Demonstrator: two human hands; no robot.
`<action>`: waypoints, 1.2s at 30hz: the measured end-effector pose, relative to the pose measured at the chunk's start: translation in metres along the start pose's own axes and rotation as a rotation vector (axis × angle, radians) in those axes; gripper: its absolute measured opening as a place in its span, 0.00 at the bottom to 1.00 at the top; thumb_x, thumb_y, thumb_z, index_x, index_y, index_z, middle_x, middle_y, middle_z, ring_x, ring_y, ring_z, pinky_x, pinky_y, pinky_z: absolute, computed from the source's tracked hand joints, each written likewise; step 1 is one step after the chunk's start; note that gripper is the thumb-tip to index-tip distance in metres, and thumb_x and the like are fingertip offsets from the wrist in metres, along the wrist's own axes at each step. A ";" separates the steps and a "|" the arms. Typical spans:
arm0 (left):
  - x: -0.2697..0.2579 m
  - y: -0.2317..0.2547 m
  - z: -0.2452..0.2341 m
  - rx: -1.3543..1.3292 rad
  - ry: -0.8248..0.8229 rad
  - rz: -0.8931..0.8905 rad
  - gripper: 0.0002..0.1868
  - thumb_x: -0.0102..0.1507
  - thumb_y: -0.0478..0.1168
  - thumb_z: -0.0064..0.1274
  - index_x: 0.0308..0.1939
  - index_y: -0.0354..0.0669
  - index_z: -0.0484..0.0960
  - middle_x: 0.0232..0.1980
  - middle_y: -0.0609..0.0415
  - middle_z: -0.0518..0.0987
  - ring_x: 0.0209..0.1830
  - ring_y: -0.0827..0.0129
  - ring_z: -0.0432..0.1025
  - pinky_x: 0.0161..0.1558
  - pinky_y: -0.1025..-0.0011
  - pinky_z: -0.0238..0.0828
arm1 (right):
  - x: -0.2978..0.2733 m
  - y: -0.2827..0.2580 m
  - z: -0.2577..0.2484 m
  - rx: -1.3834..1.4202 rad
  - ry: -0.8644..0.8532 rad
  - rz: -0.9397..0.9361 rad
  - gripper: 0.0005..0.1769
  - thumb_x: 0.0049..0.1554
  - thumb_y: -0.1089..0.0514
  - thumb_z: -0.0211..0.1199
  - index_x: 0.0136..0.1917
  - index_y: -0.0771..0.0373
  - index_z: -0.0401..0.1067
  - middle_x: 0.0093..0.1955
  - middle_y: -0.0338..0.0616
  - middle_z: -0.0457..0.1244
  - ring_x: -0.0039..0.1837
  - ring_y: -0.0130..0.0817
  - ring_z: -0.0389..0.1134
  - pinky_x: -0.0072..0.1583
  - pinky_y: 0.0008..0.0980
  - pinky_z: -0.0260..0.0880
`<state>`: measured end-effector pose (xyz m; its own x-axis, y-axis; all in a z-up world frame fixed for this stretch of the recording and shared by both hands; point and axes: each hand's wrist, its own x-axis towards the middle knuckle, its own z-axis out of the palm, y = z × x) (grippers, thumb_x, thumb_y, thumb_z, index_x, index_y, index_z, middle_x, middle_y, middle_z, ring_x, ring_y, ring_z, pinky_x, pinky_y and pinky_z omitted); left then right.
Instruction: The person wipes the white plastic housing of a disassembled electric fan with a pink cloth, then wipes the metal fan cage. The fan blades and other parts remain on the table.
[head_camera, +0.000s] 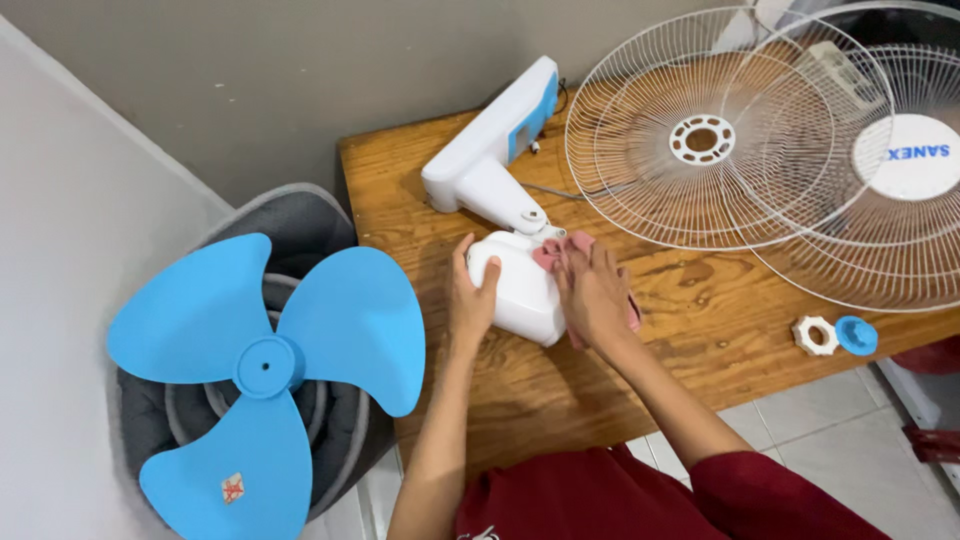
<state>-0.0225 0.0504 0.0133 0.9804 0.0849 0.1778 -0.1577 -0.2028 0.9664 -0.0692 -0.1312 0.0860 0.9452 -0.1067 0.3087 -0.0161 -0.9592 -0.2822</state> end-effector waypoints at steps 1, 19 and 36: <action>0.002 -0.003 0.000 -0.002 -0.003 0.019 0.36 0.65 0.46 0.56 0.73 0.34 0.62 0.71 0.34 0.69 0.71 0.47 0.65 0.70 0.58 0.60 | 0.007 -0.002 0.003 0.010 -0.019 -0.035 0.21 0.61 0.47 0.59 0.62 0.60 0.75 0.60 0.57 0.63 0.63 0.54 0.62 0.58 0.54 0.60; 0.000 -0.008 0.003 0.020 0.087 0.090 0.55 0.64 0.46 0.58 0.81 0.29 0.35 0.83 0.27 0.44 0.84 0.38 0.40 0.80 0.52 0.36 | 0.117 -0.072 0.040 -0.020 -0.617 -0.324 0.22 0.63 0.42 0.48 0.61 0.39 0.79 0.65 0.44 0.65 0.68 0.49 0.61 0.67 0.61 0.58; -0.002 -0.002 0.004 0.041 0.048 0.004 0.52 0.66 0.50 0.56 0.81 0.31 0.40 0.82 0.26 0.46 0.83 0.37 0.41 0.78 0.51 0.41 | 0.019 0.049 -0.015 0.221 -0.258 -0.296 0.23 0.59 0.54 0.55 0.65 0.62 0.74 0.64 0.56 0.61 0.66 0.54 0.58 0.66 0.50 0.58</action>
<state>-0.0240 0.0465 0.0099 0.9728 0.1305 0.1915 -0.1559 -0.2426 0.9575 -0.0568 -0.1845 0.0917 0.9493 0.2598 0.1771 0.3111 -0.8567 -0.4114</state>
